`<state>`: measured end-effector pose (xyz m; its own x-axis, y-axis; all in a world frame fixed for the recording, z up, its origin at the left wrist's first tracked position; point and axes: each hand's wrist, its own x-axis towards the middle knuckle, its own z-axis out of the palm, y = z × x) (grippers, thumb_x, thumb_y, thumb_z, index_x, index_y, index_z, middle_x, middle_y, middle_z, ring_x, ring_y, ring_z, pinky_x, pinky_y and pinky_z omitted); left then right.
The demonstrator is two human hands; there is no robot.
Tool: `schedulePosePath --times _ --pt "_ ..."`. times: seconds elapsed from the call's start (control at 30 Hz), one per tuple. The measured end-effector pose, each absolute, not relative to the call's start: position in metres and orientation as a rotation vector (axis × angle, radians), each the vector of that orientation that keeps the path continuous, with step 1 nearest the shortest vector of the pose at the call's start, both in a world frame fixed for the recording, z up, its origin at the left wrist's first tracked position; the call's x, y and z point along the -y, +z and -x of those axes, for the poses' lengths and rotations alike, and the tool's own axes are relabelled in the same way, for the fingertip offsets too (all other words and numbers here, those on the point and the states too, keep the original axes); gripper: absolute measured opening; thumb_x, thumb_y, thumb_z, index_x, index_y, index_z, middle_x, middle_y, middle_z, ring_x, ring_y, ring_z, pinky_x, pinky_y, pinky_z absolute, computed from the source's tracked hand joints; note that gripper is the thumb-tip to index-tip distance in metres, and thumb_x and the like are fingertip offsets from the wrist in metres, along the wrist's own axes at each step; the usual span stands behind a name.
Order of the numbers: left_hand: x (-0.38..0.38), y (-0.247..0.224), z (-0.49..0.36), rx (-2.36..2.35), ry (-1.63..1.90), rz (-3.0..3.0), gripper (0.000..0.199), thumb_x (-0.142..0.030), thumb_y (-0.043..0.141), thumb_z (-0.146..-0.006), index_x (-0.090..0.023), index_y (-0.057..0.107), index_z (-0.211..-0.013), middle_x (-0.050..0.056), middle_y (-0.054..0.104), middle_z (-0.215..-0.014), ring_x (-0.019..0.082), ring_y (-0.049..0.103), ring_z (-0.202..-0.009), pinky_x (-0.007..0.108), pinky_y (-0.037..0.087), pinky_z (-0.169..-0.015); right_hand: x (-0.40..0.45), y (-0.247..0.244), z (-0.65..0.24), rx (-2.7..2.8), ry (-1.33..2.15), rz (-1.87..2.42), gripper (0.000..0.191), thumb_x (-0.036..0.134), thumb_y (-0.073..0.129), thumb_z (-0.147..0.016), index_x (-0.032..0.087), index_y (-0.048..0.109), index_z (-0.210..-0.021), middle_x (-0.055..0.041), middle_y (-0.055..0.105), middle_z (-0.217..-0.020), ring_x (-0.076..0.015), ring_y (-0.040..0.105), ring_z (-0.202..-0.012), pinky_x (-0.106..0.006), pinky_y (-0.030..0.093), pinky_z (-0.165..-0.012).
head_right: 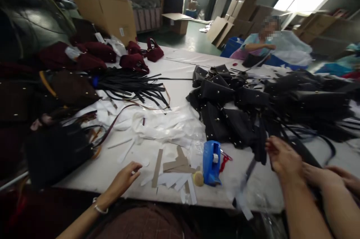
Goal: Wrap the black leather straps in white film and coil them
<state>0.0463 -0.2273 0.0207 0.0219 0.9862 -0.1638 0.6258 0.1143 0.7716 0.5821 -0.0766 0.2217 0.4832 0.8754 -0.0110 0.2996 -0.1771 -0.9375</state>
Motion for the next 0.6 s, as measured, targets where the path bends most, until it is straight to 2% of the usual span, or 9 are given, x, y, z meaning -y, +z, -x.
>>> schedulePosePath --times 0.03,0.1,0.2,0.37,0.6 --pt "0.228 0.018 -0.045 -1.713 0.619 -1.601 0.022 -0.029 0.051 -0.084 -0.023 0.066 -0.099 0.006 0.068 -0.099 0.020 0.065 -0.092 0.032 0.051 -0.085 0.070 0.197 -0.561 0.914 0.735 1.718 0.044 0.069 0.071 -0.056 0.026 0.063 -0.061 -0.0243 0.068 -0.089 -0.0222 0.064 -0.069 -0.046 0.049 -0.071" --pt "0.227 0.012 -0.036 -1.805 0.573 -1.603 0.021 -0.026 0.051 -0.085 -0.024 0.065 -0.100 0.005 0.067 -0.100 0.020 0.065 -0.093 0.030 0.049 -0.085 0.071 0.143 -0.506 0.935 0.936 1.738 0.043 0.056 0.078 -0.050 0.021 0.070 -0.074 -0.0214 0.070 -0.091 -0.0234 0.064 -0.070 -0.043 0.050 -0.071" --pt "0.222 0.004 -0.008 -2.027 0.556 -1.550 0.022 -0.023 0.050 -0.087 -0.023 0.064 -0.104 0.005 0.065 -0.105 0.020 0.065 -0.096 0.030 0.049 -0.086 0.093 0.082 -0.430 1.138 1.168 1.774 0.049 0.053 0.078 -0.051 0.015 0.074 -0.082 -0.0113 0.071 -0.078 -0.0242 0.064 -0.070 -0.038 0.050 -0.068" --pt "0.197 0.003 0.058 -2.289 0.709 -1.447 0.024 -0.026 0.047 -0.089 -0.018 0.064 -0.103 0.009 0.065 -0.105 0.023 0.064 -0.097 0.033 0.050 -0.087 0.117 0.041 -0.369 1.625 1.351 1.723 0.035 0.053 0.066 -0.066 0.018 0.069 -0.064 -0.0018 0.062 -0.058 -0.0191 0.056 -0.061 -0.032 0.044 -0.063" --pt "0.119 0.027 0.101 -2.365 0.812 -1.560 0.025 -0.024 0.046 -0.090 -0.019 0.065 -0.107 0.009 0.065 -0.108 0.023 0.064 -0.097 0.032 0.050 -0.087 0.155 -0.010 -0.320 1.826 1.412 1.680 0.029 0.049 0.064 -0.065 0.023 0.061 -0.053 0.0006 0.055 -0.051 -0.0190 0.051 -0.055 -0.031 0.039 -0.057"
